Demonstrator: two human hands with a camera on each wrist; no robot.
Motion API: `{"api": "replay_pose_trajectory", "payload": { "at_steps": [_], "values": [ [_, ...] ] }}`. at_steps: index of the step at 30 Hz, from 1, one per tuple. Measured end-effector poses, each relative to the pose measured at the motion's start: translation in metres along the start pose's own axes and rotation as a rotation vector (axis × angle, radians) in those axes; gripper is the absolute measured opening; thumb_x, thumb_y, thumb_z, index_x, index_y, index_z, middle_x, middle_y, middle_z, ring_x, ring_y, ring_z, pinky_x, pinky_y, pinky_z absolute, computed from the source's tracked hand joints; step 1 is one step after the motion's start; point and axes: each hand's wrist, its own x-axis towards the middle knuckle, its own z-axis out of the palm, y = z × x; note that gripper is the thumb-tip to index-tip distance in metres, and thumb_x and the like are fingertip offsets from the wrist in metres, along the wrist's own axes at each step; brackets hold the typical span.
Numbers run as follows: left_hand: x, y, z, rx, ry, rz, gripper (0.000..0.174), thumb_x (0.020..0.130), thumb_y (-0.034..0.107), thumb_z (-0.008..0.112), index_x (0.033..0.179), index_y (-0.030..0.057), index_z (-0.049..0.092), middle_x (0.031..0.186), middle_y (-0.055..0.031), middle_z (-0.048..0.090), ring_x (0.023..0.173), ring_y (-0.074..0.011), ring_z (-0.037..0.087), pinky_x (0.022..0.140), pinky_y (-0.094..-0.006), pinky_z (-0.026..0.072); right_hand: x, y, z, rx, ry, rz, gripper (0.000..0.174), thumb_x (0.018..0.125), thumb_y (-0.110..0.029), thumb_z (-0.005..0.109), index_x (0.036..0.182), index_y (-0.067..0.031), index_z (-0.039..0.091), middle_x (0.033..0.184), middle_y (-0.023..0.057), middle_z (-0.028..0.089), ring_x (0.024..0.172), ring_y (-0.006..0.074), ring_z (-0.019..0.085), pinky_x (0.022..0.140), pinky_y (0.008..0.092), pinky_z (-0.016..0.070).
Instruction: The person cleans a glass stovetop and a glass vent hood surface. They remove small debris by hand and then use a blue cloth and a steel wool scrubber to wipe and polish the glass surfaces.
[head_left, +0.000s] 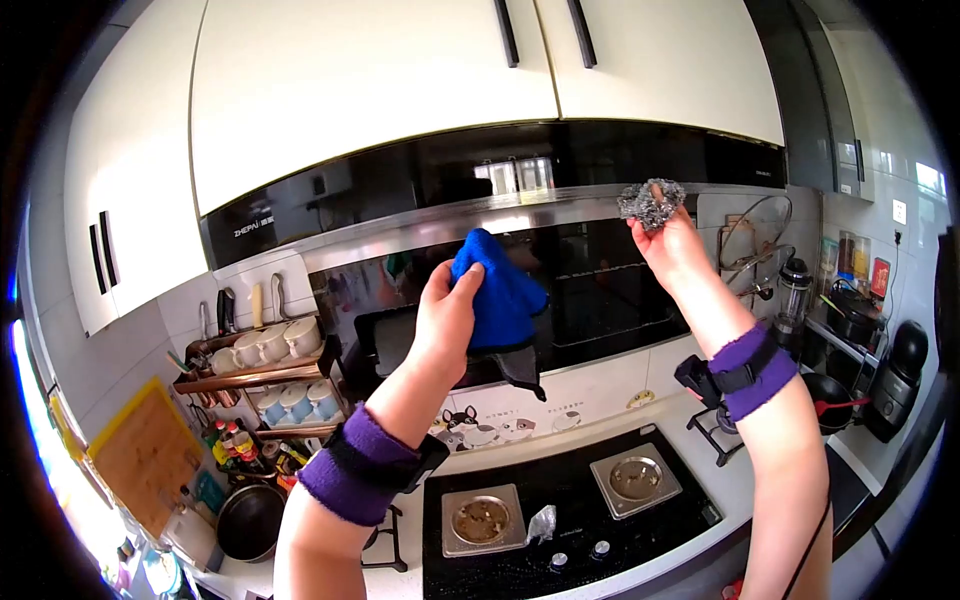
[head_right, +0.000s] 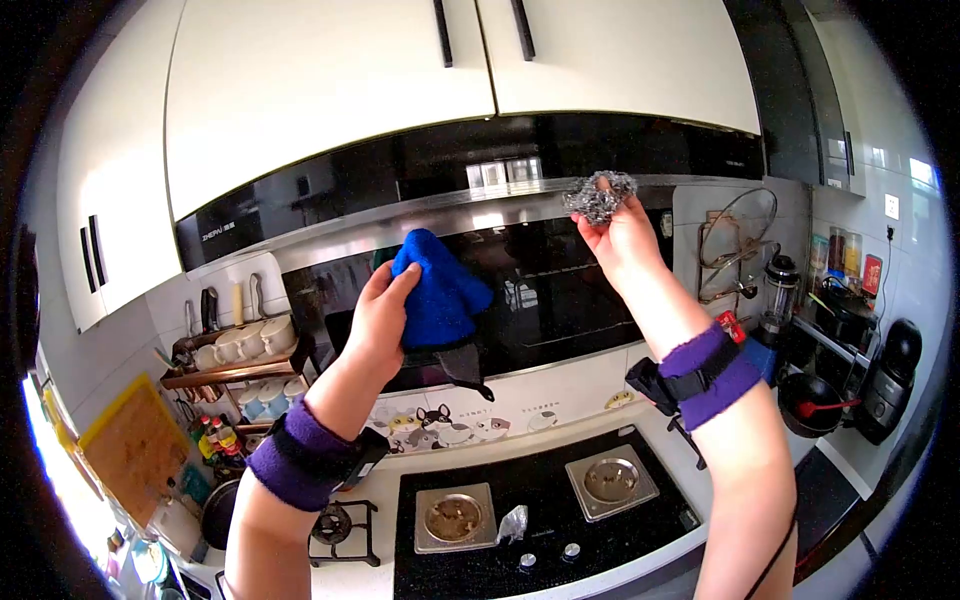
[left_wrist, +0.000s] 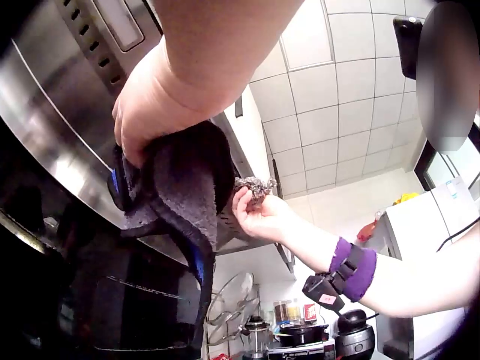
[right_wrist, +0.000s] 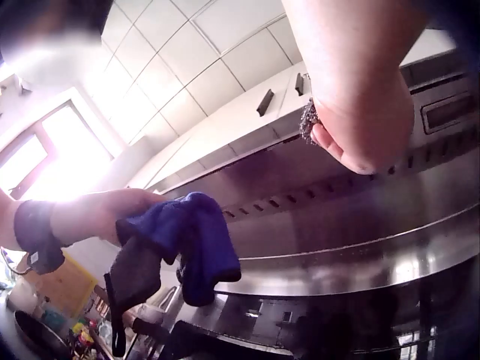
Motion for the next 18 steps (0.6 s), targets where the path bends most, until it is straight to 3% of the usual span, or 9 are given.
{"api": "replay_pose_trajectory", "payload": {
  "at_steps": [5,7,11,14,17,18],
  "values": [
    [-0.006,0.003,-0.034,-0.024,0.055,0.01,0.026,0.101,0.022,0.061,0.119,0.0045,0.059,0.101,-0.0027,0.067,0.09,-0.0112,0.063,0.081,-0.0284,0.0529,-0.009,0.024,0.032,0.087,0.063,0.078,0.025,0.098,-0.026,0.066,0.116,-0.0109,0.058,0.104,0.011,0.067,0.084,0.0226,0.069,0.064,0.0277,0.0613],
    [-0.012,0.009,-0.063,-0.027,0.1,0.034,0.027,0.1,0.022,0.062,0.121,0.0044,0.059,0.101,-0.0025,0.068,0.089,-0.0115,0.064,0.081,-0.0279,0.0533,-0.032,0.062,0.087,0.097,-0.089,0.097,0.025,0.098,-0.022,0.065,0.117,-0.0093,0.056,0.105,0.0132,0.067,0.086,0.0243,0.069,0.065,0.0305,0.0628],
    [-0.033,0.035,-0.129,-0.004,0.228,0.096,0.027,0.1,0.022,0.063,0.119,0.004,0.06,0.102,-0.0032,0.068,0.088,-0.012,0.064,0.079,-0.0274,0.0536,-0.074,0.142,0.21,0.093,-0.128,0.181,0.029,0.096,-0.019,0.069,0.116,-0.0068,0.052,0.102,0.0119,0.067,0.083,0.0235,0.071,0.067,0.0367,0.0648],
    [-0.051,0.06,-0.18,0.01,0.308,0.143,0.026,0.1,0.021,0.062,0.12,0.0044,0.06,0.101,-0.0027,0.067,0.085,-0.0111,0.064,0.078,-0.0285,0.0537,-0.098,0.199,0.289,0.11,-0.228,0.222,0.022,0.096,-0.018,0.068,0.112,-0.0073,0.057,0.103,0.0085,0.066,0.086,0.0212,0.069,0.069,0.0369,0.0653],
    [-0.065,0.08,-0.232,0.118,0.4,0.155,0.025,0.1,0.021,0.061,0.12,0.0046,0.059,0.1,-0.0025,0.067,0.084,-0.0105,0.063,0.075,-0.0282,0.0533,-0.127,0.25,0.367,0.166,-0.209,0.249,0.03,0.096,-0.017,0.07,0.118,-0.0047,0.055,0.104,0.0078,0.066,0.086,0.0197,0.068,0.063,0.0358,0.065],
    [-0.073,0.09,-0.241,0.134,0.452,0.147,0.026,0.1,0.021,0.061,0.12,0.0049,0.058,0.101,-0.0025,0.067,0.083,-0.0106,0.063,0.075,-0.0283,0.0533,-0.134,0.268,0.39,0.245,-0.186,0.232,0.027,0.096,-0.016,0.07,0.112,-0.0037,0.052,0.096,0.0092,0.067,0.073,0.0174,0.068,0.051,0.0306,0.0594]
  ]
}}
